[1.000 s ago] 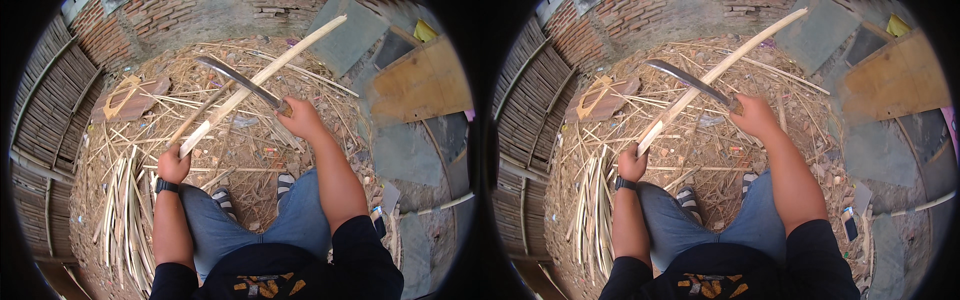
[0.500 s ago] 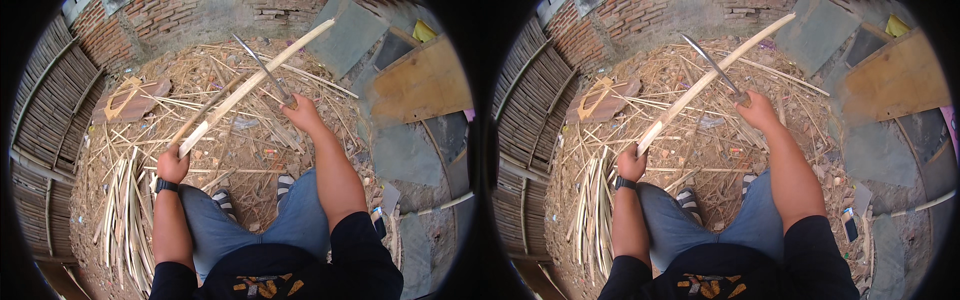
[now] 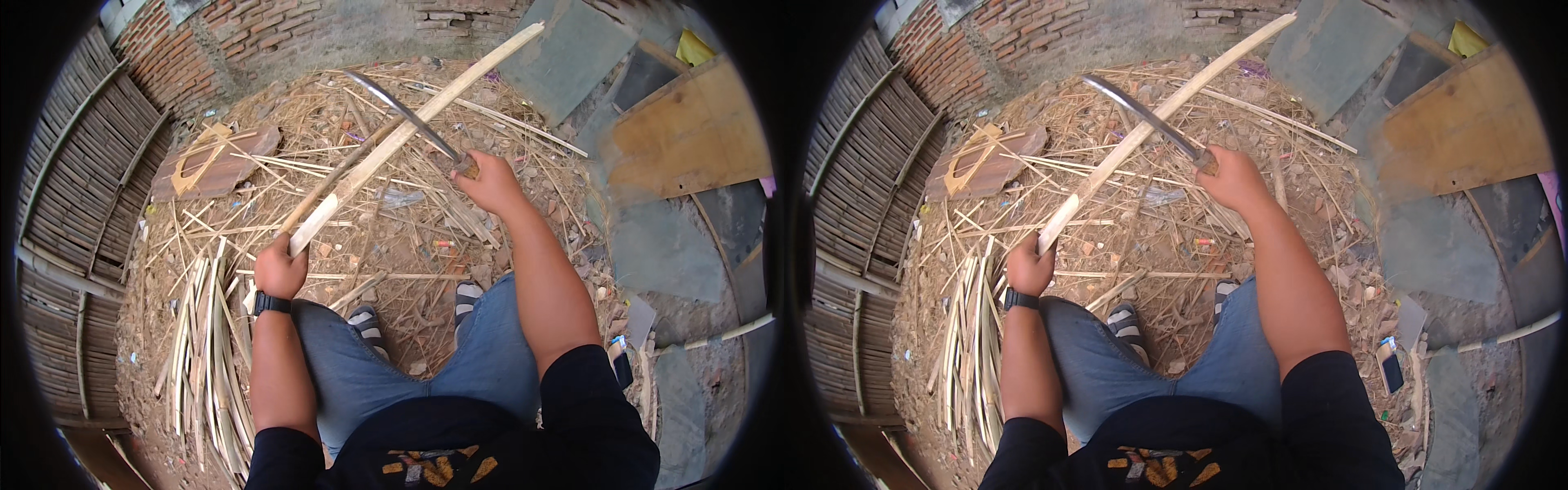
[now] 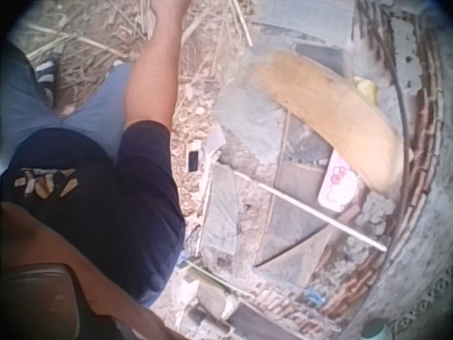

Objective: The person sits on the ground and uses a knife to split long bamboo strips into thinner pieces. They hold the bamboo with one hand and use the knife to carefully shave and separate the material, creating a pile of thin strips.

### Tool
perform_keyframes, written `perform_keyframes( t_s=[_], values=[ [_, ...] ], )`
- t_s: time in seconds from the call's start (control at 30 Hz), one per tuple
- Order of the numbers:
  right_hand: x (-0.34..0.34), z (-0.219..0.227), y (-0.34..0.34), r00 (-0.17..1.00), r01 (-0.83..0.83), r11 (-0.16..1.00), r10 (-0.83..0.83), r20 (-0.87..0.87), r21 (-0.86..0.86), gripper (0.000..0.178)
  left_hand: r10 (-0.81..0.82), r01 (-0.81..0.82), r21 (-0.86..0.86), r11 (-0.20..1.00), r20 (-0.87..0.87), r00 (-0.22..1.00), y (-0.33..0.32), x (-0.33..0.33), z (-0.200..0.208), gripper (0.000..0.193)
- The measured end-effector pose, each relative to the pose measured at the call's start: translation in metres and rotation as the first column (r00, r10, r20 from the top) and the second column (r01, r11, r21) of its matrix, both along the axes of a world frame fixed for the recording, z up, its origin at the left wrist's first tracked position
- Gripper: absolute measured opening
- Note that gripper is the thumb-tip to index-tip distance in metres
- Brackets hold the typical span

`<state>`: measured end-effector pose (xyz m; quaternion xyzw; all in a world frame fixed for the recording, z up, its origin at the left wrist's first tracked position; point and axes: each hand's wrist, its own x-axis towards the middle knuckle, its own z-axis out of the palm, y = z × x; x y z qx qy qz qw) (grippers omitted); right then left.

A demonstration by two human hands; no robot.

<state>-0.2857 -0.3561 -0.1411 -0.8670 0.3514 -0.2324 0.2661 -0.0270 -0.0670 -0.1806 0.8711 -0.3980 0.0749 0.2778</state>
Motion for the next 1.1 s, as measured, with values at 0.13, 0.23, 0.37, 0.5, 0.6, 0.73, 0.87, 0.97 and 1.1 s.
perform_keyframes(
  t_s=[0.13,0.23,0.37,0.5,0.6,0.73,0.87,0.97,1.1],
  values=[
    [0.0,-0.002,0.001,1.0,0.003,1.0,-0.002,-0.018,0.029,0.042,0.032,-0.033,0.016,0.999,0.047,0.998,-0.001,0.001,-0.003,0.021],
    [0.005,0.001,0.027,0.984,-0.152,0.978,0.136,-0.113,-0.141,0.036,0.02,-0.021,0.01,1.0,0.094,0.995,-0.002,0.0,-0.004,0.02],
    [0.006,0.005,0.043,0.967,-0.237,0.943,0.206,-0.148,-0.234,0.034,0.011,-0.013,0.013,1.0,0.115,0.993,-0.002,-0.005,-0.001,0.028],
    [0.004,0.0,0.024,0.987,-0.151,0.989,0.151,0.053,-0.01,0.037,-0.005,-0.005,0.073,0.997,0.132,0.991,-0.004,-0.016,0.011,0.043],
    [0.002,0.01,0.022,0.977,-0.137,0.864,0.038,0.208,0.485,0.039,-0.056,0.038,0.101,0.994,0.182,0.982,-0.003,-0.019,0.012,0.052],
    [0.002,0.004,0.02,0.877,-0.285,0.755,-0.042,0.478,0.59,0.031,-0.098,0.096,0.021,0.995,0.24,0.966,-0.008,-0.021,0.007,0.055],
    [0.003,0.006,0.022,0.794,-0.38,0.656,-0.129,0.593,0.652,0.026,-0.096,0.095,0.018,0.995,0.232,0.968,-0.011,-0.022,0.004,0.052],
    [0.001,0.006,0.023,0.758,-0.422,0.603,-0.175,0.628,0.677,0.026,-0.105,0.102,0.025,0.994,0.234,0.967,-0.011,-0.02,0.002,0.05],
    [0.002,0.005,0.025,0.727,-0.468,0.574,-0.184,0.662,0.673,0.025,-0.118,0.136,-0.028,0.99,0.336,0.934,-0.012,-0.014,-0.004,0.05]
  ],
)
